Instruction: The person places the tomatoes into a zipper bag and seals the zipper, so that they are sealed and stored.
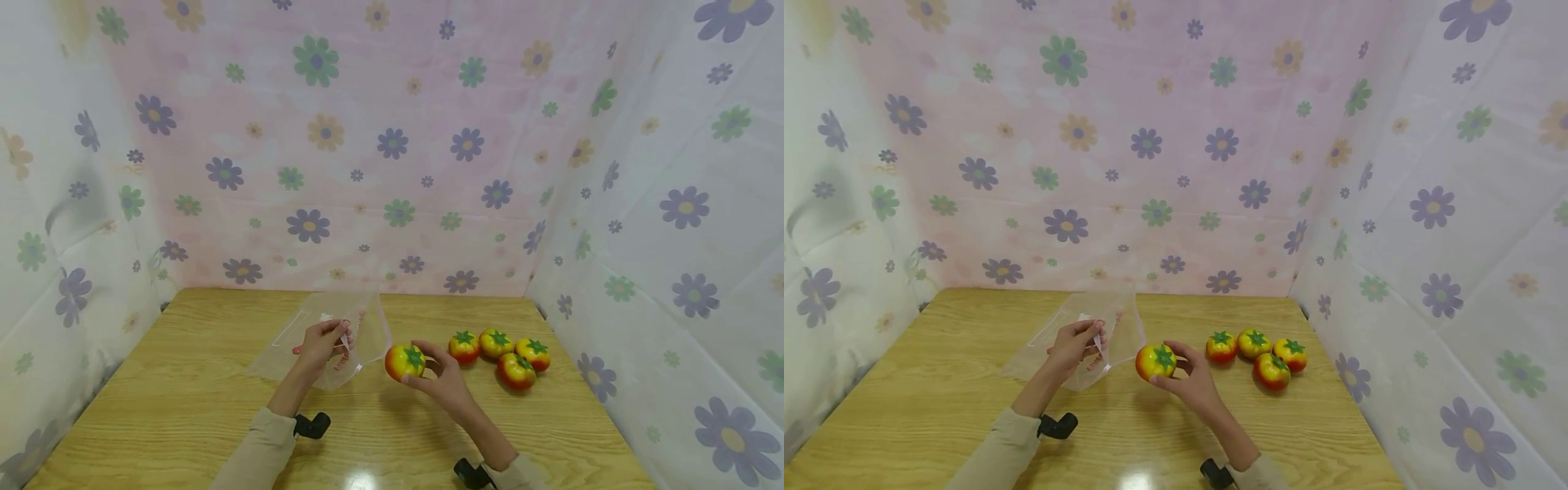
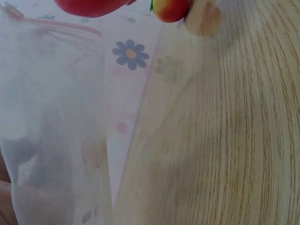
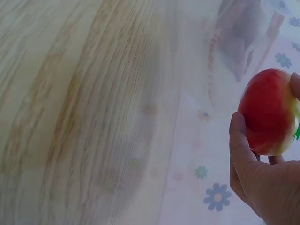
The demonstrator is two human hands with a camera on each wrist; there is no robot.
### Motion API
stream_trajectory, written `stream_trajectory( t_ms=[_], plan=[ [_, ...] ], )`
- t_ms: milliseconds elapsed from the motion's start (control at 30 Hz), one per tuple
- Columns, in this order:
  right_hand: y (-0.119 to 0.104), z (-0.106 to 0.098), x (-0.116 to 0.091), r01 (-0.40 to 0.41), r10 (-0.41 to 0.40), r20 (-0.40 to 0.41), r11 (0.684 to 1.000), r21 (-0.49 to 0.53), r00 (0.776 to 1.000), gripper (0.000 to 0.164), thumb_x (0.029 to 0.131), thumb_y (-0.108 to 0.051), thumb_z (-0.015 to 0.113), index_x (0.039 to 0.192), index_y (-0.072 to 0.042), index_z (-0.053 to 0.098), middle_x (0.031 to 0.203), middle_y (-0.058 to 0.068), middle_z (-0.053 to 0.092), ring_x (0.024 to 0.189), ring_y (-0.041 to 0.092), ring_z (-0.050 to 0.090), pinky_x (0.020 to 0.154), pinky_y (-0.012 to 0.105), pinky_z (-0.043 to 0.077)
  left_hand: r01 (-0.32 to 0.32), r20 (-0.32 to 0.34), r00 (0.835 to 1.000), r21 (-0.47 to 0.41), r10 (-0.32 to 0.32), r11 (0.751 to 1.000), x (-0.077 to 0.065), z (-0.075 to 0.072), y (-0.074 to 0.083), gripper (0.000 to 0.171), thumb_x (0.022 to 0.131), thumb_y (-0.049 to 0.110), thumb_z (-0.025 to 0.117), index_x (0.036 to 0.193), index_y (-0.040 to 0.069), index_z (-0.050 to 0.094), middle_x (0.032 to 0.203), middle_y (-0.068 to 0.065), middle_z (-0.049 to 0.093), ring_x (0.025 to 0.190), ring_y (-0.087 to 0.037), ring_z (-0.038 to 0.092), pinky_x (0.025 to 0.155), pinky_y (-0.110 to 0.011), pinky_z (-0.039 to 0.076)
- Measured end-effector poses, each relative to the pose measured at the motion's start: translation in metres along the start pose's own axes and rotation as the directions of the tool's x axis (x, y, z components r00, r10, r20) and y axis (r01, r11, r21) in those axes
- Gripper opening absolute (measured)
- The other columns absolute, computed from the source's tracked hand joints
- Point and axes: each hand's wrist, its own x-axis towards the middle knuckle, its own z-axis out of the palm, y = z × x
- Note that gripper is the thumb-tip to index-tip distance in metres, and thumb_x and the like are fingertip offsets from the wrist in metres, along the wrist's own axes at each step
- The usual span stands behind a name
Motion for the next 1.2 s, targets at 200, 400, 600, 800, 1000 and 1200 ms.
stream_trajectory(
  t_ms=[200, 400, 600, 800, 1000, 1200],
  plan=[
    [-0.002, 0.008, 0.004, 0.019, -0.019, -0.007, 0.999, 0.032, 1.0, 0.065, 0.082, -0.001, 0.084, 0.141, -0.006, 0.058, 0.143, 0.013, 0.054, 0.113, 0.022, 0.06, 0.085, 0.024, 0.057, -0.004, -0.008, 1.0, 0.002, 0.004, 1.0, 0.0, 0.001, 0.0, 0.029, 0.106, 0.011, 0.056, 0.12, -0.014, 0.061, 0.087, -0.005, 0.068, 0.073, -0.011, 0.068, 0.061, -0.021, 0.058],
    [-0.003, 0.015, 0.008, 0.032, -0.03, -0.042, 0.998, 0.062, 0.999, 0.066, 0.08, 0.0, 0.085, 0.14, -0.01, 0.059, 0.143, 0.011, 0.056, 0.115, 0.026, 0.061, 0.089, 0.027, 0.058, 0.002, -0.013, 1.0, -0.002, -0.002, 1.0, -0.001, 0.002, 0.001, 0.026, 0.105, 0.008, 0.055, 0.119, -0.013, 0.062, 0.086, -0.005, 0.068, 0.072, -0.011, 0.068, 0.061, -0.022, 0.058],
    [-0.006, 0.021, 0.014, 0.048, -0.044, -0.061, 0.997, 0.068, 0.997, 0.065, 0.08, -0.001, 0.085, 0.139, -0.005, 0.058, 0.14, 0.012, 0.059, 0.115, 0.029, 0.062, 0.091, 0.03, 0.058, -0.003, -0.001, 1.0, -0.011, 0.003, 1.0, -0.004, 0.002, 0.004, 0.027, 0.105, 0.007, 0.056, 0.118, -0.015, 0.061, 0.084, -0.005, 0.068, 0.069, -0.012, 0.068, 0.065, -0.023, 0.06],
    [-0.009, 0.027, 0.022, 0.064, -0.061, -0.051, 0.996, 0.064, 0.997, 0.065, 0.08, -0.001, 0.086, 0.139, -0.005, 0.059, 0.139, 0.01, 0.059, 0.117, 0.03, 0.061, 0.09, 0.03, 0.058, -0.005, 0.017, 1.0, -0.019, 0.005, 1.0, -0.004, 0.004, 0.003, 0.028, 0.105, 0.007, 0.055, 0.119, -0.016, 0.06, 0.083, -0.004, 0.068, 0.069, -0.012, 0.068, 0.064, -0.023, 0.059],
    [-0.01, 0.032, 0.03, 0.083, -0.08, -0.055, 0.994, 0.065, 0.995, 0.064, 0.079, 0.001, 0.086, 0.137, -0.008, 0.061, 0.137, 0.011, 0.06, 0.116, 0.028, 0.061, 0.091, 0.031, 0.059, 0.006, 0.027, 1.0, -0.025, -0.005, 1.0, -0.003, 0.005, 0.002, 0.029, 0.106, 0.008, 0.055, 0.121, -0.016, 0.06, 0.083, -0.003, 0.068, 0.068, -0.012, 0.067, 0.064, -0.023, 0.059],
    [-0.011, 0.036, 0.035, 0.126, -0.124, -0.055, 0.991, 0.037, 0.991, 0.062, 0.079, 0.002, 0.085, 0.135, -0.005, 0.062, 0.136, 0.016, 0.06, 0.117, 0.035, 0.059, 0.09, 0.034, 0.059, 0.003, 0.024, 1.0, -0.009, -0.003, 1.0, -0.003, 0.007, 0.003, 0.028, 0.106, 0.01, 0.055, 0.119, -0.014, 0.061, 0.082, -0.002, 0.068, 0.068, -0.012, 0.066, 0.062, -0.022, 0.058]
  ],
)
